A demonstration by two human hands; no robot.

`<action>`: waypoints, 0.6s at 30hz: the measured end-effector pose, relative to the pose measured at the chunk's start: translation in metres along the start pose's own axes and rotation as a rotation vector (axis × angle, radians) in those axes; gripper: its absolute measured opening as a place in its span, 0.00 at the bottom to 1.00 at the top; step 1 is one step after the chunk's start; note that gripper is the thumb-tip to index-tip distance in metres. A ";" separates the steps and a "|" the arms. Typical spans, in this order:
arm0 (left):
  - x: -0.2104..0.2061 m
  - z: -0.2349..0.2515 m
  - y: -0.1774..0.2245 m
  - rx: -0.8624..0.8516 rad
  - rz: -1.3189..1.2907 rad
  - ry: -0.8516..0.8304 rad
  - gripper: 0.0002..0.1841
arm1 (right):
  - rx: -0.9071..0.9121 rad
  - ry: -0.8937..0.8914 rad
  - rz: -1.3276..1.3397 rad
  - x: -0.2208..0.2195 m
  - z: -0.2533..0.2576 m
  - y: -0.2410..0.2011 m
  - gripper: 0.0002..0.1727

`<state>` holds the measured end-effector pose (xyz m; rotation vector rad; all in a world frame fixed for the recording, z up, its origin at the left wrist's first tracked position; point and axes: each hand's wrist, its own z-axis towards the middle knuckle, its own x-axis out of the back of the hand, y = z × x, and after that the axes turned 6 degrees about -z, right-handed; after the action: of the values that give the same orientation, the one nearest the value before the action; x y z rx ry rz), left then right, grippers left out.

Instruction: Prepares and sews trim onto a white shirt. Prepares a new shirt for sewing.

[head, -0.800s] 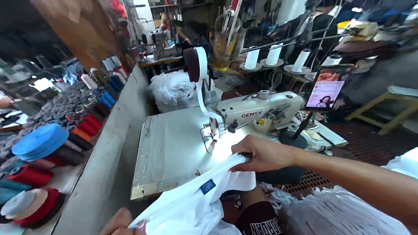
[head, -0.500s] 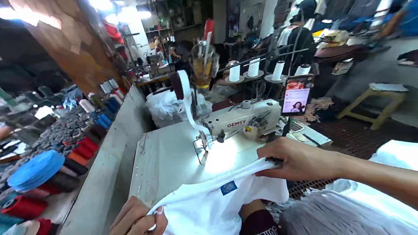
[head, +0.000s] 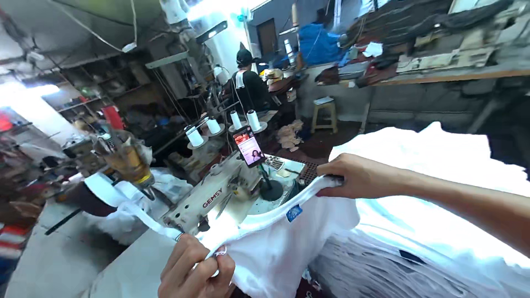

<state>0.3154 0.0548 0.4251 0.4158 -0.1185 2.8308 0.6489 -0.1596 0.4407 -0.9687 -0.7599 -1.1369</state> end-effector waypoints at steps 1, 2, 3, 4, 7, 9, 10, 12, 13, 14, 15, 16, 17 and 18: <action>-0.002 0.000 0.000 0.005 -0.005 -0.009 0.13 | 0.006 0.007 0.001 -0.001 -0.004 0.002 0.24; -0.002 -0.001 0.001 0.011 -0.004 -0.013 0.14 | 0.014 0.014 0.004 -0.001 -0.005 0.003 0.23; -0.001 -0.001 0.002 0.017 -0.002 -0.015 0.14 | 0.026 0.020 0.006 -0.003 -0.006 0.003 0.23; 0.001 -0.002 0.004 0.025 0.004 -0.018 0.14 | 0.040 0.028 0.006 -0.004 -0.005 0.004 0.23; 0.009 -0.006 0.008 0.039 0.031 -0.019 0.14 | 0.086 0.043 0.015 -0.010 0.006 0.005 0.24; 0.017 -0.009 0.010 0.051 0.043 -0.015 0.14 | 0.111 0.030 0.029 -0.016 0.018 0.006 0.23; 0.020 -0.012 0.011 0.061 0.042 -0.008 0.14 | 0.113 0.019 0.030 -0.020 0.025 0.006 0.23; 0.026 -0.019 0.012 0.108 0.009 0.022 0.14 | 0.080 0.027 -0.003 -0.030 0.040 0.003 0.21; 0.028 -0.023 0.012 0.164 -0.012 0.040 0.14 | 0.038 0.053 -0.036 -0.036 0.047 -0.003 0.20; 0.031 -0.026 0.013 0.248 -0.026 0.057 0.13 | 0.003 0.082 -0.085 -0.042 0.054 -0.015 0.24; 0.034 -0.028 0.014 0.356 -0.021 0.080 0.14 | 0.007 0.125 -0.149 -0.049 0.060 -0.031 0.30; 0.034 -0.030 0.015 0.467 -0.021 0.108 0.15 | 0.063 0.175 -0.179 -0.058 0.064 -0.051 0.32; 0.033 -0.030 0.015 0.562 -0.038 0.132 0.15 | 0.151 0.193 -0.159 -0.069 0.066 -0.074 0.31; 0.031 -0.030 0.016 0.624 -0.070 0.152 0.14 | 0.252 0.158 -0.091 -0.083 0.068 -0.099 0.29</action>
<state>0.2740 0.0510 0.4054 0.3121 0.8071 2.7601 0.5309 -0.0781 0.4182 -0.6314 -0.8030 -1.1504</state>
